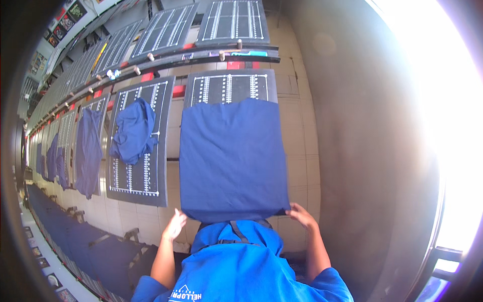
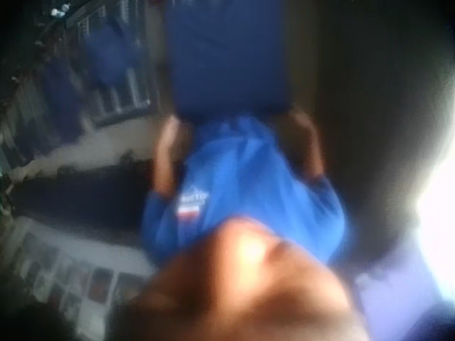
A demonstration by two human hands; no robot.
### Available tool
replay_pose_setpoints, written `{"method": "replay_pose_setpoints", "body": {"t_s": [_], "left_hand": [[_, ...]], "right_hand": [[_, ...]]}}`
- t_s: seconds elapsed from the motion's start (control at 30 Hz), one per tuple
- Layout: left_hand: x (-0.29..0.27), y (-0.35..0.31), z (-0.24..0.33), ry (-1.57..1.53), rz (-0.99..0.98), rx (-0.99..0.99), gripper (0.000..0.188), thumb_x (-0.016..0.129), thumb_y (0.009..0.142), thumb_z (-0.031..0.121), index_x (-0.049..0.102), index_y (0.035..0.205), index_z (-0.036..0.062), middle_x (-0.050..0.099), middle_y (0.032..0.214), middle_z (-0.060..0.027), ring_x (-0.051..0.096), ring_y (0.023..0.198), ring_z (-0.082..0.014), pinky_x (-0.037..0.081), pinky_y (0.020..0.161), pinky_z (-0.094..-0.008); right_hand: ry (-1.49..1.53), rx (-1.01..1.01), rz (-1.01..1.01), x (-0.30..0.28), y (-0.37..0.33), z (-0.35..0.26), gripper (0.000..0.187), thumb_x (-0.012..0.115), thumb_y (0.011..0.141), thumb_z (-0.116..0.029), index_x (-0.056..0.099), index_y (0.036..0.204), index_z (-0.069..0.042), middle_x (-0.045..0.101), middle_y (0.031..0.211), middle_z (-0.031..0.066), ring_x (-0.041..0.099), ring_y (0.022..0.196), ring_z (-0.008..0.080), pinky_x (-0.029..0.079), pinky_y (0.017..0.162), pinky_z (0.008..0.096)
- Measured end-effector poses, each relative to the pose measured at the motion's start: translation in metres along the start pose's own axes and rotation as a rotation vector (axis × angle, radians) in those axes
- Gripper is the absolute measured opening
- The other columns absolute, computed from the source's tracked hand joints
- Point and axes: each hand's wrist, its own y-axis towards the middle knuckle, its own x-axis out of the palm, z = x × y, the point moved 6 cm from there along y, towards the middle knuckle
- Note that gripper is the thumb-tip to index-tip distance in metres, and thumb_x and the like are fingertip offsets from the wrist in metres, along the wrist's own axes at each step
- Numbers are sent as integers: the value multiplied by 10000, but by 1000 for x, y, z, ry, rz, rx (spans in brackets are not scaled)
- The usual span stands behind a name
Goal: The person picks up dark blue shirts one at a time and smooths them out onto a row of screen-printing plates.
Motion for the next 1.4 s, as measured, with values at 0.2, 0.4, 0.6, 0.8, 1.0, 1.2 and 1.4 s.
{"method": "replay_pose_setpoints", "body": {"t_s": [0.2,0.4,0.6,0.8,1.0,1.2,1.4], "left_hand": [[83,8,73,339,-121,406,612,406,1093,424,352,1496,-35,490,1479,-171,445,1381,-250,329,1178,-412],[15,-32,43,24,251,134,624,624,1021,294,391,1487,-47,512,1452,-130,548,1241,-197,479,1010,-328],[-21,-32,3,71,99,135,279,617,1026,288,580,1177,57,586,1146,-22,544,1022,-111,491,877,-343],[7,-12,19,623,21,1,389,583,1036,290,608,1305,9,641,1184,-90,568,1133,-130,462,966,-279],[110,41,136,-42,14,19,747,327,1050,619,526,1412,-3,597,1360,-137,559,1254,-236,441,1072,-374],[138,127,259,-87,-105,225,555,398,1077,498,623,1261,25,673,1141,-64,624,1063,-164,495,971,-321],[146,121,298,311,69,571,244,580,1045,255,628,1011,18,564,908,39,479,856,-50,417,784,-226]], "right_hand": [[549,-138,-169,18,36,-23,576,692,945,-317,516,1415,-35,591,1389,122,527,1315,270,393,1111,482],[403,-17,2,1,0,32,343,730,924,-236,661,1246,-140,699,1162,7,621,1064,146,470,939,332],[421,103,241,12,-11,85,502,771,878,-254,590,1308,-69,638,1235,27,528,1214,191,407,986,413],[120,221,230,14,4,89,326,655,919,-207,643,1225,-97,656,1144,7,561,1090,155,447,885,362],[385,-219,186,5,93,-99,579,391,1045,-463,479,1477,-88,540,1458,119,521,1317,277,413,1084,459],[361,-263,-9,1,132,-247,597,504,1040,-480,501,1436,-34,601,1377,82,544,1267,225,405,1085,452],[141,-217,169,-16,130,-248,530,730,937,-290,577,1332,30,661,1251,134,619,1145,212,455,1022,356]]}}
